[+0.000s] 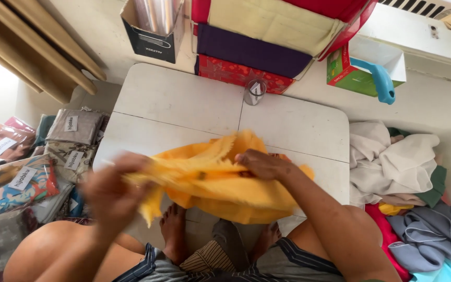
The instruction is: The person unfolds a yellow floral scarf on a white table and smooths it out by hand. They then use a lint roller to clean the surface of the scarf and fold it into a neat rectangle.
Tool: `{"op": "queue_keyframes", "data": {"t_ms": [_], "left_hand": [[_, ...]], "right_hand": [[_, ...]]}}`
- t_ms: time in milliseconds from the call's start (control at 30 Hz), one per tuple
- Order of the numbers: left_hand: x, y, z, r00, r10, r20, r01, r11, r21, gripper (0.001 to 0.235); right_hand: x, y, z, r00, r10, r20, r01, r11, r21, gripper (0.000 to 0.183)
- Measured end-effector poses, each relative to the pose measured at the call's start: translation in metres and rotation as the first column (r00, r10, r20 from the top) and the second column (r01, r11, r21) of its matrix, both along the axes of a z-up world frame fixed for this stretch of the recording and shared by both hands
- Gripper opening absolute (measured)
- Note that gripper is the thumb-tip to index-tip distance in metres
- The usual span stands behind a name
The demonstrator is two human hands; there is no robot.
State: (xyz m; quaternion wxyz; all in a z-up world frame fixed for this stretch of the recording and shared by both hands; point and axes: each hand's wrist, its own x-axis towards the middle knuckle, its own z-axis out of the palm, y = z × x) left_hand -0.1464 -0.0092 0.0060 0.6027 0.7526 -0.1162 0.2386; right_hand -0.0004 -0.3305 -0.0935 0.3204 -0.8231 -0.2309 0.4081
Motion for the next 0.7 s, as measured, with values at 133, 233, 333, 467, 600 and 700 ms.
{"op": "queue_keyframes", "data": {"t_ms": [133, 233, 333, 467, 600, 700], "left_hand": [[-0.001, 0.091, 0.016, 0.968, 0.251, -0.011, -0.246, 0.941, -0.232, 0.021], [0.008, 0.109, 0.052, 0.931, 0.356, -0.086, -0.353, 0.813, -0.464, 0.025], [0.030, 0.108, 0.072, 0.946, 0.325, -0.021, -0.311, 0.883, -0.353, 0.018], [0.074, 0.120, 0.089, 0.952, 0.290, 0.101, -0.268, 0.945, -0.184, 0.015], [0.101, 0.102, 0.128, 0.935, 0.354, -0.016, -0.346, 0.904, -0.250, 0.070], [0.132, 0.095, 0.112, 0.823, 0.302, 0.482, -0.311, 0.948, -0.064, 0.009]], "right_hand": [[0.023, -0.022, 0.026, 0.997, -0.081, -0.015, 0.082, 0.994, 0.074, 0.074], [0.021, -0.029, 0.097, 0.916, 0.095, 0.390, -0.029, 0.985, -0.173, 0.056], [0.008, -0.050, 0.159, 0.731, 0.109, 0.674, 0.114, 0.954, -0.278, 0.056], [-0.017, -0.089, 0.241, 0.572, 0.025, 0.820, 0.143, 0.981, -0.130, 0.035], [-0.044, -0.143, 0.287, 0.337, -0.089, 0.937, 0.147, 0.988, 0.041, 0.049], [-0.046, -0.158, 0.285, 0.495, 0.027, 0.868, 0.294, 0.935, -0.197, 0.040]]}}
